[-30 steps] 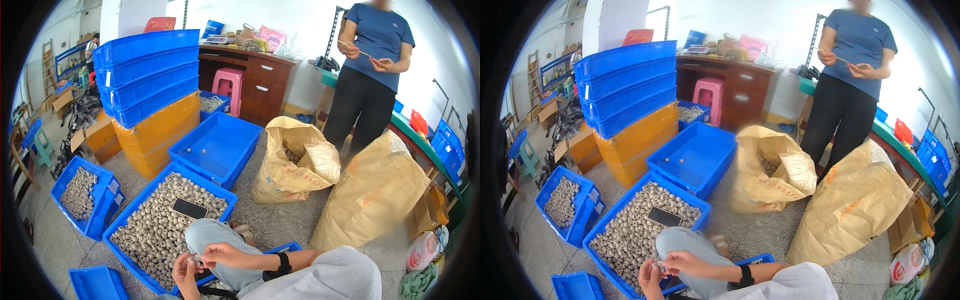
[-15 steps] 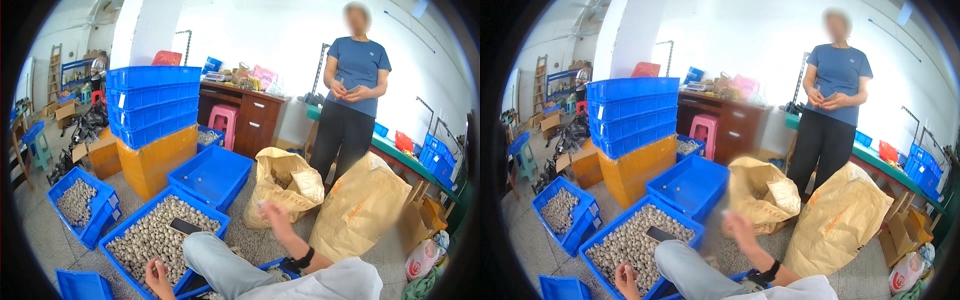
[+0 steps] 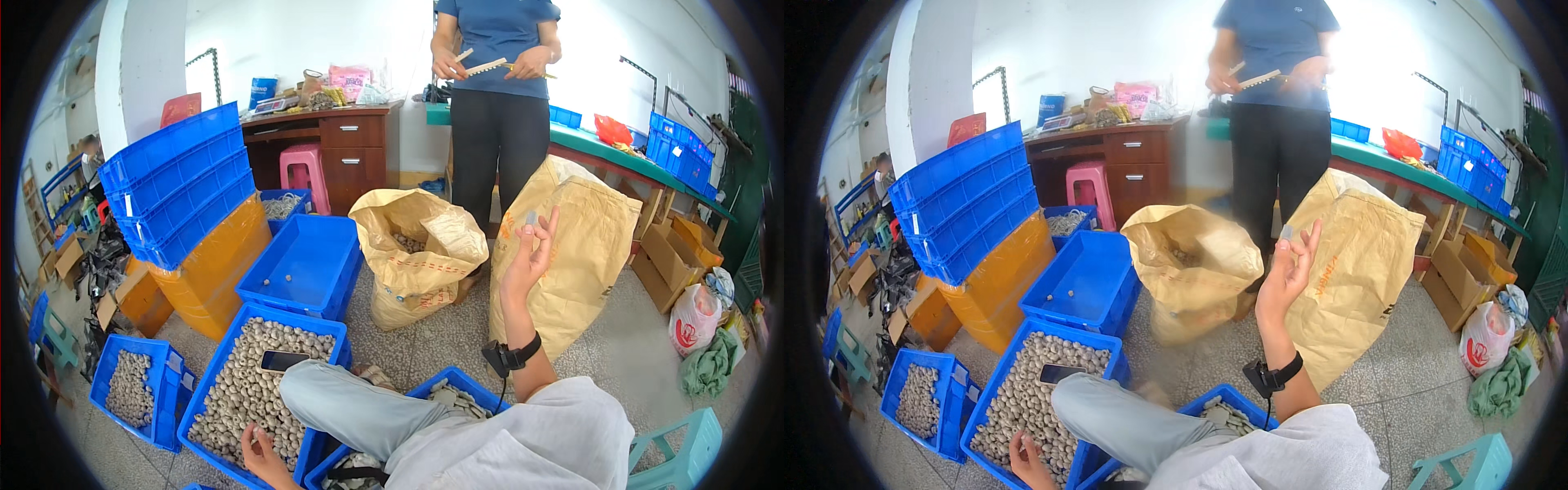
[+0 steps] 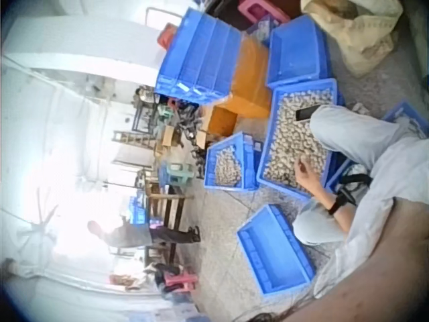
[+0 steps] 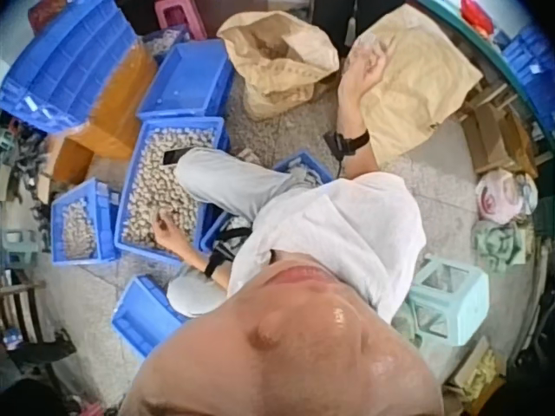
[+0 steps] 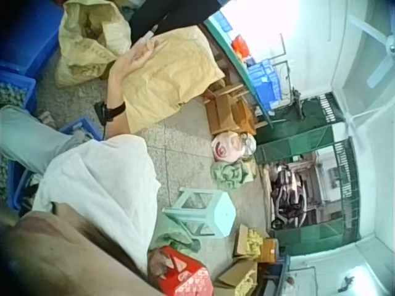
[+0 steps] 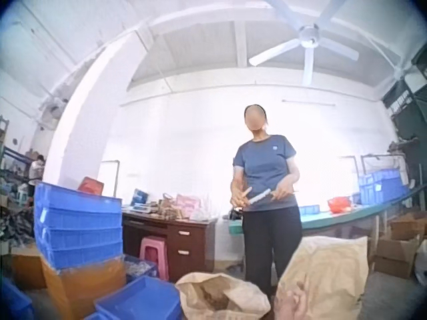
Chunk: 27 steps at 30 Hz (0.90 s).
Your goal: Inspecting and sorting small white ceramic-like items from crates on a factory floor.
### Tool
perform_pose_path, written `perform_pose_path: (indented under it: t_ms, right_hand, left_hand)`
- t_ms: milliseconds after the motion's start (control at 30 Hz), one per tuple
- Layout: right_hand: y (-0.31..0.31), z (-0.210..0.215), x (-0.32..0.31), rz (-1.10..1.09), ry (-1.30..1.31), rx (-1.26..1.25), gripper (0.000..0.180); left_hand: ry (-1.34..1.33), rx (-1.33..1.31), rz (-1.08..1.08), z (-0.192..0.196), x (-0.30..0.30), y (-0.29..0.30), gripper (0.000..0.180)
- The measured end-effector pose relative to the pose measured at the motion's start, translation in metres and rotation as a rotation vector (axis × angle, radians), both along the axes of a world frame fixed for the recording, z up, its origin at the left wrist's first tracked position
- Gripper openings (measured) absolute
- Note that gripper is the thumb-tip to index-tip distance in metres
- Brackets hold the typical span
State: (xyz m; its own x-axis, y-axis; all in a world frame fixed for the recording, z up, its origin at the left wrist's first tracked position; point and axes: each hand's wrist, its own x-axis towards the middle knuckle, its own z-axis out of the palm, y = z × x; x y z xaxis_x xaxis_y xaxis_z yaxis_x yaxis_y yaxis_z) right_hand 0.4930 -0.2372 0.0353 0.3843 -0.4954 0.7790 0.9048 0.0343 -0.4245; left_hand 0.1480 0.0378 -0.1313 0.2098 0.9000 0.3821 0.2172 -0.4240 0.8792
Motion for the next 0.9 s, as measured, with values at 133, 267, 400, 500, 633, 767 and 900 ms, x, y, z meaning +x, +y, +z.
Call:
perform_pose_path:
  t_ms: [133, 267, 400, 500, 633, 767, 900]
  right_hand:
    - [0.005, -0.008, 0.003, 0.024, 0.02, 0.016, 0.005]
    - [0.054, -0.063, -0.019, 0.475, 0.384, -0.193, 0.013]
    - [0.108, -0.099, -0.067, 1.011, 0.656, -0.561, 0.017]
    - [0.145, -0.1, -0.105, 1.178, 0.627, -0.706, 0.017]
    - [0.167, -0.114, -0.135, 1.347, 0.605, -0.864, 0.016]
    - [0.165, -0.114, -0.142, 1.437, 0.609, -1.086, 0.017]
    - [0.171, -0.123, -0.151, 1.49, 0.539, -1.041, 0.02]
  left_hand:
    - [-0.043, 0.012, 0.013, 0.002, -0.001, -0.003, 0.03]
    - [-0.098, -0.154, 0.005, -0.031, -0.008, 0.02, 0.021]
    - [-0.237, -0.166, 0.022, -0.018, -0.002, 0.014, 0.021]
    - [-0.227, -0.188, 0.065, -0.027, -0.013, 0.016, 0.02]
    - [0.057, 0.041, 0.19, -0.012, -0.023, 0.006, 0.031]
    - [0.082, 0.046, 0.172, -0.009, -0.011, 0.007, 0.032]
    - [0.205, 0.094, 0.181, -0.007, -0.016, 0.011, 0.026]
